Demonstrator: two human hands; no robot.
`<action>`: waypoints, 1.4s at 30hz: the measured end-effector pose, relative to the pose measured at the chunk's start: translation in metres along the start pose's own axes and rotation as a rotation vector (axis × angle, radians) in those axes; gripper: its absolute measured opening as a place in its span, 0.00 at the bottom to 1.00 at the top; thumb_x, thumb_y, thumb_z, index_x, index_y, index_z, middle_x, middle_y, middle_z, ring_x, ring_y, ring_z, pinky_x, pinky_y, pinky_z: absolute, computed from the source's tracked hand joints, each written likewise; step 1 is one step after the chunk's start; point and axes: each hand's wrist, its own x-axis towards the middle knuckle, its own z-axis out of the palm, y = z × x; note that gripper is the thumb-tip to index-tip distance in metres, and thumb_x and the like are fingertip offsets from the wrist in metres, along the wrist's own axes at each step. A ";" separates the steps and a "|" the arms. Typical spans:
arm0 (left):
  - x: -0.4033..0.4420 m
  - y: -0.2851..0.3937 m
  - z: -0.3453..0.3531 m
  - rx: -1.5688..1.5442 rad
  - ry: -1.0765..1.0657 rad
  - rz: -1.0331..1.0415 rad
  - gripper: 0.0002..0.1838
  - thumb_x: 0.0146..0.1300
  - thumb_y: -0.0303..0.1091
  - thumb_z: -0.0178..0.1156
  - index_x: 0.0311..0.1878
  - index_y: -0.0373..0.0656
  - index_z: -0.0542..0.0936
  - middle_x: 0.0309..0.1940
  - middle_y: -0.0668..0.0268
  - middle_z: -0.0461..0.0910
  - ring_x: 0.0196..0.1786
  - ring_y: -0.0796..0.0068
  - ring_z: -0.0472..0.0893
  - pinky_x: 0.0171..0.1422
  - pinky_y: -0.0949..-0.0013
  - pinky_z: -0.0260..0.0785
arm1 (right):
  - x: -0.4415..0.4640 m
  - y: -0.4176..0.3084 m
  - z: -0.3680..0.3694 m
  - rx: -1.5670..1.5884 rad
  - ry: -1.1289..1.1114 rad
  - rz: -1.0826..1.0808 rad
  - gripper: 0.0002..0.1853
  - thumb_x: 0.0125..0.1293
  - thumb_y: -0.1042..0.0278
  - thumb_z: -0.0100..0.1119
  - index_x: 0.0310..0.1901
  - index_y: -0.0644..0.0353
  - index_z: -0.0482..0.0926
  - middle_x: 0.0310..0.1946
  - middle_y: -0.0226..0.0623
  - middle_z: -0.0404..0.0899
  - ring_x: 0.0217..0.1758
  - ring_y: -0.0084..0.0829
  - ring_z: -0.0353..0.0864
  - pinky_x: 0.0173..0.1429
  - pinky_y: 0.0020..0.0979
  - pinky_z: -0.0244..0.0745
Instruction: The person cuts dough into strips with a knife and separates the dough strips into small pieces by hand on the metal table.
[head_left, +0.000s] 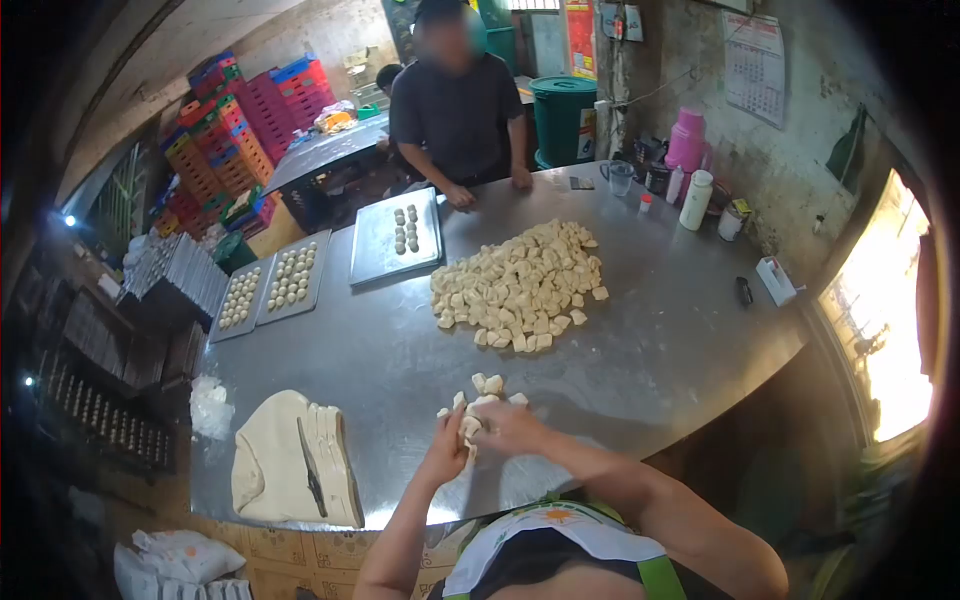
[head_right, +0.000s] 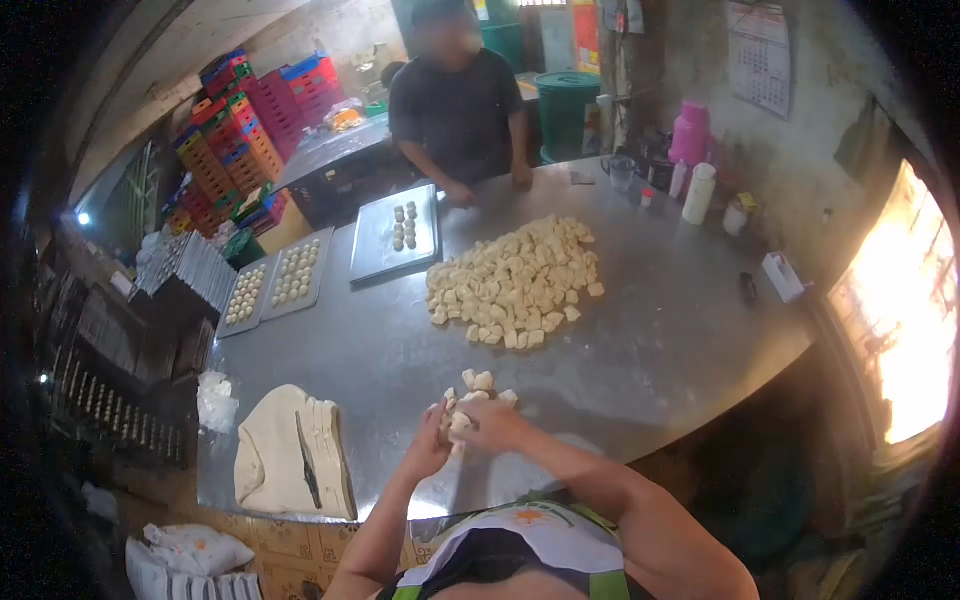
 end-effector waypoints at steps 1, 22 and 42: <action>0.012 0.003 -0.001 -0.022 0.010 0.084 0.13 0.61 0.25 0.59 0.49 0.41 0.84 0.34 0.58 0.86 0.40 0.56 0.86 0.49 0.59 0.76 | 0.006 -0.012 -0.003 0.122 -0.074 -0.054 0.24 0.64 0.48 0.63 0.52 0.58 0.80 0.47 0.44 0.82 0.51 0.47 0.82 0.51 0.44 0.76; 0.023 -0.065 -0.031 -0.248 -0.313 0.076 0.17 0.59 0.24 0.63 0.52 0.41 0.82 0.36 0.58 0.83 0.40 0.66 0.84 0.48 0.64 0.76 | 0.022 -0.040 0.051 0.088 0.131 -0.021 0.20 0.62 0.50 0.64 0.48 0.56 0.80 0.40 0.46 0.82 0.44 0.51 0.82 0.48 0.48 0.76; 0.040 -0.048 -0.009 -0.302 -0.411 -0.254 0.15 0.63 0.24 0.61 0.53 0.41 0.82 0.39 0.58 0.86 0.40 0.56 0.85 0.45 0.64 0.77 | 0.036 -0.022 0.014 0.174 0.146 -0.056 0.21 0.60 0.56 0.70 0.49 0.59 0.78 0.41 0.45 0.81 0.46 0.48 0.82 0.49 0.41 0.77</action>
